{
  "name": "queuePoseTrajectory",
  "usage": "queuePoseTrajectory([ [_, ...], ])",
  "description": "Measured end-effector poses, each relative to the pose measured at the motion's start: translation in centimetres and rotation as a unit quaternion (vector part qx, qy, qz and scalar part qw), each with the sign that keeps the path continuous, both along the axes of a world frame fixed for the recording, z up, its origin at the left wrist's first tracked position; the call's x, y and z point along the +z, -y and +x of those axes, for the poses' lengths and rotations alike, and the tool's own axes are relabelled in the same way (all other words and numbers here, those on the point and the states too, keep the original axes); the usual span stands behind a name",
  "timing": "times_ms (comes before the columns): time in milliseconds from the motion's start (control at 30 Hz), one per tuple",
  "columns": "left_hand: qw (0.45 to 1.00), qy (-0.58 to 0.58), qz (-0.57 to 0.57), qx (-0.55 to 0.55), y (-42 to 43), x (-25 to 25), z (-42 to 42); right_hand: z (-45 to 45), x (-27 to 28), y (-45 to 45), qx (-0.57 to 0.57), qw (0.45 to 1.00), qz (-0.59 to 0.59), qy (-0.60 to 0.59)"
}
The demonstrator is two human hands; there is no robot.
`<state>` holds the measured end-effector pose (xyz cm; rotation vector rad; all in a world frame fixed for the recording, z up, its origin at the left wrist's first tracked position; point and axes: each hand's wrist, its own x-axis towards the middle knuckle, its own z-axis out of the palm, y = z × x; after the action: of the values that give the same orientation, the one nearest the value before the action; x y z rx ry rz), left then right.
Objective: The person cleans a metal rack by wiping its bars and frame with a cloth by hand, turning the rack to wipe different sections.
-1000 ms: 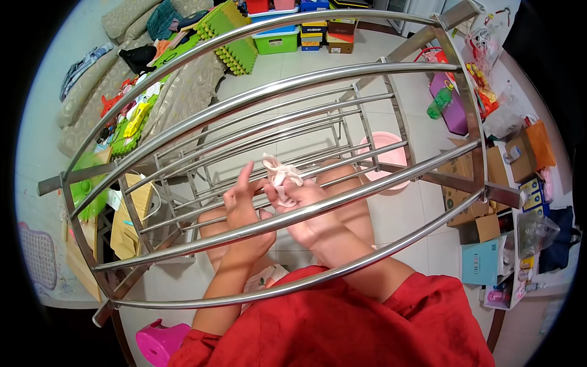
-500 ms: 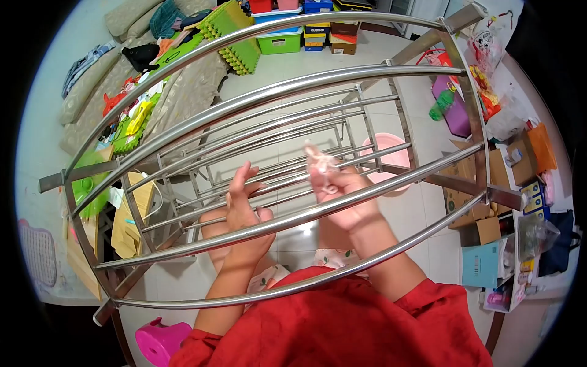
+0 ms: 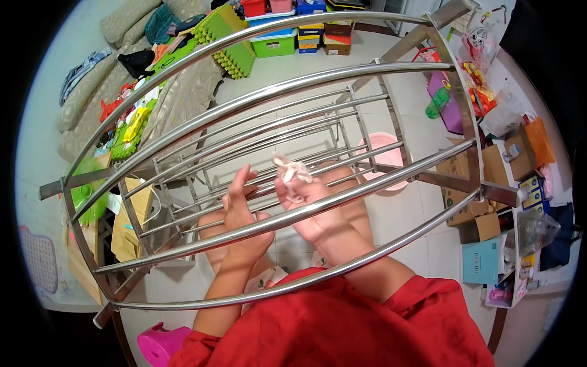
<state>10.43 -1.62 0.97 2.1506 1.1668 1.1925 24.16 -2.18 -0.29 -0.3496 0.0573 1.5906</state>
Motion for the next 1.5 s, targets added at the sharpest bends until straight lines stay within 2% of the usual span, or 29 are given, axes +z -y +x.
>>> queuePoseTrajectory([
  [167,1.0,-0.002,0.002,0.001,-0.1,-0.4,0.1,-1.1,-0.2,0.3,0.006,1.0,-0.005,-0.001],
  [233,1.0,-0.01,0.021,0.005,-0.4,-0.8,0.1,-2.0,-0.2,0.2,0.063,0.998,-0.001,-0.029],
  [267,0.999,-0.012,0.034,0.007,-0.4,-0.7,0.1,-2.9,0.1,0.3,0.041,0.999,-0.011,0.006],
  [533,1.0,0.004,0.011,-0.005,-0.1,-0.3,0.2,-1.9,-0.5,-0.5,0.038,0.999,-0.032,-0.001],
  [633,1.0,0.003,-0.003,0.002,0.0,-0.4,0.0,0.0,-0.2,-0.2,0.01,1.0,-0.022,0.012],
  [700,0.999,-0.051,0.001,0.002,0.1,0.1,-0.2,1.7,0.2,0.1,0.007,0.999,-0.047,0.013],
  [833,0.998,-0.057,0.028,-0.004,-0.1,0.0,-0.1,5.2,1.2,0.8,-0.033,0.998,-0.015,0.046],
  [933,0.998,-0.057,0.034,-0.005,-0.1,0.1,-0.1,7.9,-0.3,1.0,-0.028,0.999,0.029,-0.011],
  [1000,0.989,-0.105,0.102,0.033,-0.1,0.7,0.0,9.2,-0.4,1.1,-0.03,0.999,0.037,-0.025],
  [1033,0.989,-0.105,0.102,0.033,0.0,0.7,0.0,9.9,-0.5,1.2,-0.033,0.998,0.046,-0.039],
  [1100,0.985,-0.133,0.105,0.036,-0.1,0.7,-0.1,10.9,-0.4,1.4,-0.041,0.998,0.037,-0.02],
  [1233,0.987,-0.134,0.087,0.034,0.0,0.7,0.0,11.4,1.3,2.2,-0.132,0.99,0.035,0.038],
  [1300,0.982,-0.139,0.122,0.024,-0.3,0.5,0.1,11.3,1.2,2.7,-0.193,0.97,-0.039,0.143],
  [1333,0.985,-0.131,0.111,0.007,-0.5,0.2,0.3,11.6,0.2,3.0,-0.164,0.97,-0.026,0.18],
  [1467,0.975,-0.173,0.139,-0.025,-0.7,0.5,1.8,10.3,0.9,4.0,-0.197,0.945,-0.036,0.26],
  [1500,0.975,-0.17,0.14,-0.032,-0.7,0.7,2.3,9.4,2.9,4.6,-0.217,0.933,-0.085,0.274],
])
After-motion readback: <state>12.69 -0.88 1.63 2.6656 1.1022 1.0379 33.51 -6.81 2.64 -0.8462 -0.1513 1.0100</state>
